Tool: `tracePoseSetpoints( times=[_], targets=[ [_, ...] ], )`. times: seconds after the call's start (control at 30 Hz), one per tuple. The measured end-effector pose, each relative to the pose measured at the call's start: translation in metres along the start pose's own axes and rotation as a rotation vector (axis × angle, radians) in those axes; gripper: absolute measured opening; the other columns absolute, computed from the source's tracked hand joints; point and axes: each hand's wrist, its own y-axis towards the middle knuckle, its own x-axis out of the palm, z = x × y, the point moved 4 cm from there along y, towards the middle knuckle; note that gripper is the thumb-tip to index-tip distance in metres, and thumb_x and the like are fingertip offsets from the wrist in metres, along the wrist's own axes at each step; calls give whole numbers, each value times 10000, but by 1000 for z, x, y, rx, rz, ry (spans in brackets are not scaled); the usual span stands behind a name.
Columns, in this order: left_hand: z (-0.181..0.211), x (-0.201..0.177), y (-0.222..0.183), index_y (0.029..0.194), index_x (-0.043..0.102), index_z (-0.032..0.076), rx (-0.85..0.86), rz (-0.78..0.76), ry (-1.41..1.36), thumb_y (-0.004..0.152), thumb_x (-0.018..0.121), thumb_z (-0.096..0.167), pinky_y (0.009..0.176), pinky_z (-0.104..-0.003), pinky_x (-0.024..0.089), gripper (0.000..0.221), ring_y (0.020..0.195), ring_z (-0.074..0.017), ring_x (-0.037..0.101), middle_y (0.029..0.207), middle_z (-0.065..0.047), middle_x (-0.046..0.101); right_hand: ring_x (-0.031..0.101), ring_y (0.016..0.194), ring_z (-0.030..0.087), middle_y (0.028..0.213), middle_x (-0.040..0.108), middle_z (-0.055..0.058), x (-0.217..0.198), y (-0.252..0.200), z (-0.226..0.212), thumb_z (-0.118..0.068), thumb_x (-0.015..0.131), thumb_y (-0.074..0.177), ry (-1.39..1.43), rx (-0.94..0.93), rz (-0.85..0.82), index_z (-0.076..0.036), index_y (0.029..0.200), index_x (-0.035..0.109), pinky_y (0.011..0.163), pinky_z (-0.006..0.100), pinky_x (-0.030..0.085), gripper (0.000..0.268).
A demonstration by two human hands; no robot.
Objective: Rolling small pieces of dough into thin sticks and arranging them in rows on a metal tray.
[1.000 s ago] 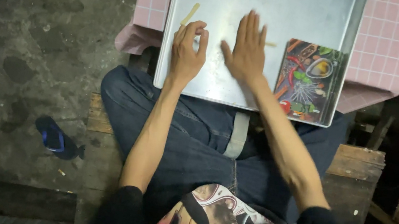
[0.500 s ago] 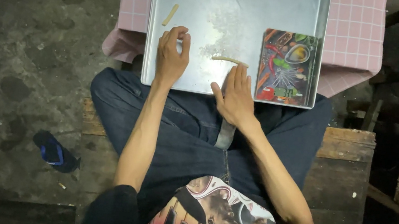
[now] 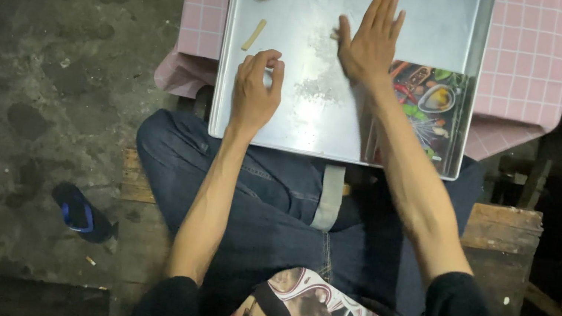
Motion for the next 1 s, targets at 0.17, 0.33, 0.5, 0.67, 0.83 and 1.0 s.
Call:
tracePoseSetpoints(
  times=[0.17, 0.33, 0.5, 0.67, 0.83, 1.0],
  targets=[
    [0, 1, 2, 1145, 654, 49, 12, 6, 11, 1085, 558, 208, 885, -378, 497, 195, 961, -282, 680, 915, -125, 693, 4, 1580, 428, 1674, 59, 363, -2, -2, 0, -594, 279, 1143, -2, -40, 43, 130, 1622, 161, 1286, 542, -46, 876],
    [0, 6, -3, 1159, 630, 68, 83, -35, 35, 1068, 534, 171, 878, -420, 485, 168, 925, -257, 627, 976, -69, 681, -67, 1601, 358, 1711, -51, 253, 12, -82, -12, -602, 152, 1081, -39, -66, -104, 82, 1626, 10, 1312, 516, -52, 886],
    [6, 7, -8, 1132, 651, 80, 58, -84, 43, 1099, 545, 213, 913, -370, 478, 173, 986, -256, 667, 942, -96, 686, 120, 1577, 453, 1661, 171, 365, 3, -162, -15, -577, 321, 1097, 91, -163, -180, 119, 1593, 233, 1268, 601, 20, 859],
    [16, 15, -22, 1089, 679, 82, 44, -236, 56, 1092, 550, 192, 899, -373, 489, 169, 961, -259, 675, 929, -79, 696, 303, 1525, 377, 1595, 368, 309, -27, -201, -7, -582, 444, 1069, 346, -228, -292, 35, 1575, 352, 1279, 507, 150, 804],
    [14, 36, -38, 1084, 733, 75, 157, -359, 141, 919, 800, 231, 867, -378, 456, 237, 941, -253, 602, 937, -80, 656, 637, 1005, 348, 1029, 658, 160, -7, -189, 44, -244, 714, 971, 189, -357, 166, -11, 1153, 735, 900, 429, 506, 296],
    [3, 51, -41, 993, 774, 78, 225, -427, 243, 938, 774, 192, 831, -355, 450, 126, 912, -222, 558, 905, -59, 612, 585, 779, 246, 807, 584, 63, 12, -167, 67, -123, 794, 851, 98, -288, 334, -60, 897, 776, 698, 342, 500, 80]
  ],
)
